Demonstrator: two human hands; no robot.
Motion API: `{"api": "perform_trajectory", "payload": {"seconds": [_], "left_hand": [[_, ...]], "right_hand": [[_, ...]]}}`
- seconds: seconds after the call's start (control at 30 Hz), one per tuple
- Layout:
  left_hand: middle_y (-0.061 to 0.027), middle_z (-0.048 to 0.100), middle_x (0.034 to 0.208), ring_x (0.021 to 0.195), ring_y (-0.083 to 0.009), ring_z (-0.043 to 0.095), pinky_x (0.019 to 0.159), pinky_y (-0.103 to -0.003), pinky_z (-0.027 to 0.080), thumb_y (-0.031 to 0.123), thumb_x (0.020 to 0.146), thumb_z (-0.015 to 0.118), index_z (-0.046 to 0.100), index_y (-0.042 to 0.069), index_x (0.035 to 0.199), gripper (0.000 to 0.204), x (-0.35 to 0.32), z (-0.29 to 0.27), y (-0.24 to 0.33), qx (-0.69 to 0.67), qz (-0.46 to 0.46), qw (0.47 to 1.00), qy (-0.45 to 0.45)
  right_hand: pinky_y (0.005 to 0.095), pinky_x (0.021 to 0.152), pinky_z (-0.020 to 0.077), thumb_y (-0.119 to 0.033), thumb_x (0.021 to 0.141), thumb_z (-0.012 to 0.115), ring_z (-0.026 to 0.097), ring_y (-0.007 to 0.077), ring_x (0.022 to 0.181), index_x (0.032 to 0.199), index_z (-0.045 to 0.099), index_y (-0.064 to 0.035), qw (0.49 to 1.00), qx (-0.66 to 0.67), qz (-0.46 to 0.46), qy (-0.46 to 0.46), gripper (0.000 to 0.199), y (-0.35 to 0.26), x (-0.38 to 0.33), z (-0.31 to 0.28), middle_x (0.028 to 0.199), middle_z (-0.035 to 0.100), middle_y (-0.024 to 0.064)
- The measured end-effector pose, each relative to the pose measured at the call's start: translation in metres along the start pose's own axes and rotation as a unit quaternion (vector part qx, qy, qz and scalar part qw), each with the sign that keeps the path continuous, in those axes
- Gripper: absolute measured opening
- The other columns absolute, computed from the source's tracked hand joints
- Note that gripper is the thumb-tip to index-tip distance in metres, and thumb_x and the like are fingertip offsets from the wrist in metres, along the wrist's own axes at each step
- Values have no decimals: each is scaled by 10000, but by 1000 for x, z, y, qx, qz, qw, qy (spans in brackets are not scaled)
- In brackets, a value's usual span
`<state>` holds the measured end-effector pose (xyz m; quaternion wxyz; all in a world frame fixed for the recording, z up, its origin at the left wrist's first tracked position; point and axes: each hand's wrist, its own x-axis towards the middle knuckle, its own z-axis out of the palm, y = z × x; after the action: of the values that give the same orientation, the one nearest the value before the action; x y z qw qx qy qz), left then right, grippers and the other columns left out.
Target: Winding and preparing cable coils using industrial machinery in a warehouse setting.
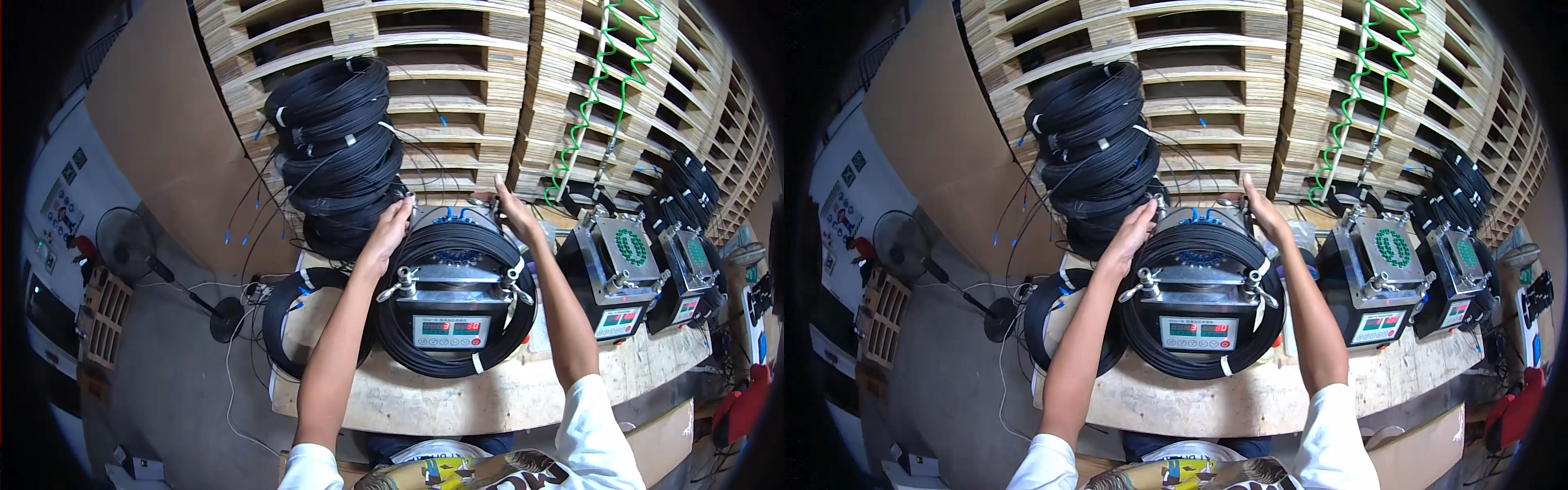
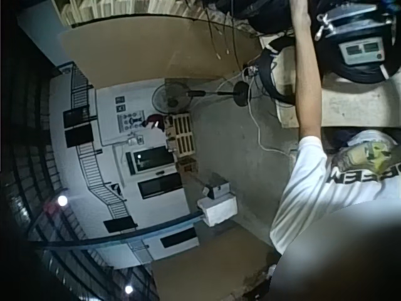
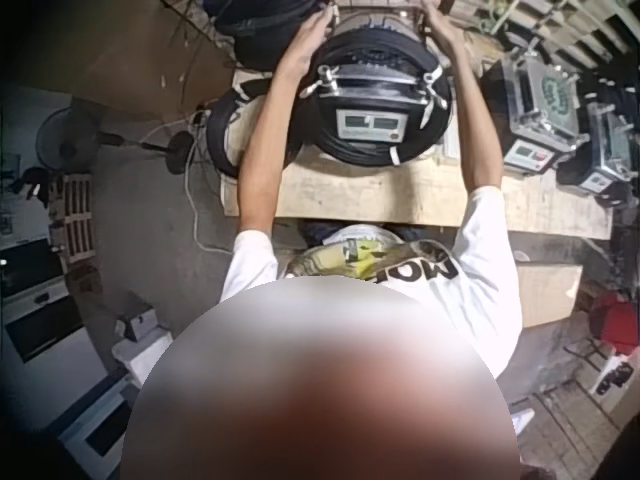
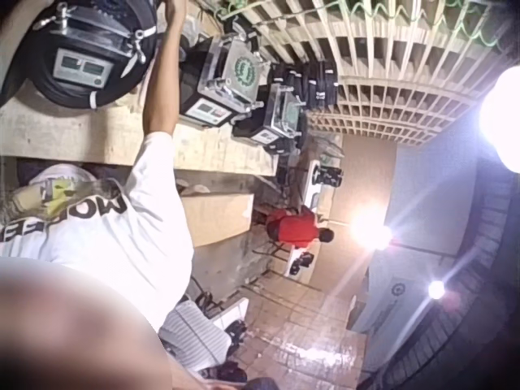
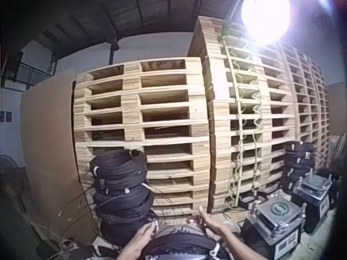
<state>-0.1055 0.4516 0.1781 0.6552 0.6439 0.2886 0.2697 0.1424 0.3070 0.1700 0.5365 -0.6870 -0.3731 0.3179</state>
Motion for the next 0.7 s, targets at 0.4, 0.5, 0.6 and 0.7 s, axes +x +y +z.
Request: {"api": "perform_trajectory", "payload": {"seconds": [0.4, 0.5, 0.6, 0.7], "left_hand": [[39, 719, 966, 823, -78, 589, 705, -253, 445, 379, 956, 695, 720, 168, 1079, 246, 97, -36, -53, -257, -84, 959, -87], [21, 724, 935, 768, -99, 609, 674, -260, 462, 306, 929, 741, 723, 145, 996, 175, 109, -32, -56, -270, -124, 955, 16], [7, 734, 946, 743, -107, 620, 660, -278, 490, 281, 937, 733, 715, 120, 998, 173, 97, -18, -47, -218, -139, 961, 94], [-24, 765, 1033, 608, -72, 549, 509, -246, 444, 294, 973, 676, 715, 131, 1085, 201, 80, -20, -44, -373, -67, 925, 2]], "right_hand": [[301, 1071, 388, -391, 1088, 429, 536, 202, 1236, 1432, 500, -18, 978, -20, -161, 128, 512, 5, -88, 27, 1391, 561, 126], [295, 1033, 406, -393, 1086, 438, 558, 188, 1150, 1398, 524, -4, 980, -37, -145, 129, 506, -6, -89, 36, 1303, 601, 117], [288, 991, 420, -393, 1083, 445, 565, 179, 1064, 1365, 545, 5, 980, -50, -143, 132, 498, -2, -87, 28, 1212, 626, 104], [291, 967, 431, -391, 1079, 454, 572, 186, 1038, 1344, 558, 10, 976, -81, -143, 142, 491, -9, -93, 31, 1169, 637, 110]]}}
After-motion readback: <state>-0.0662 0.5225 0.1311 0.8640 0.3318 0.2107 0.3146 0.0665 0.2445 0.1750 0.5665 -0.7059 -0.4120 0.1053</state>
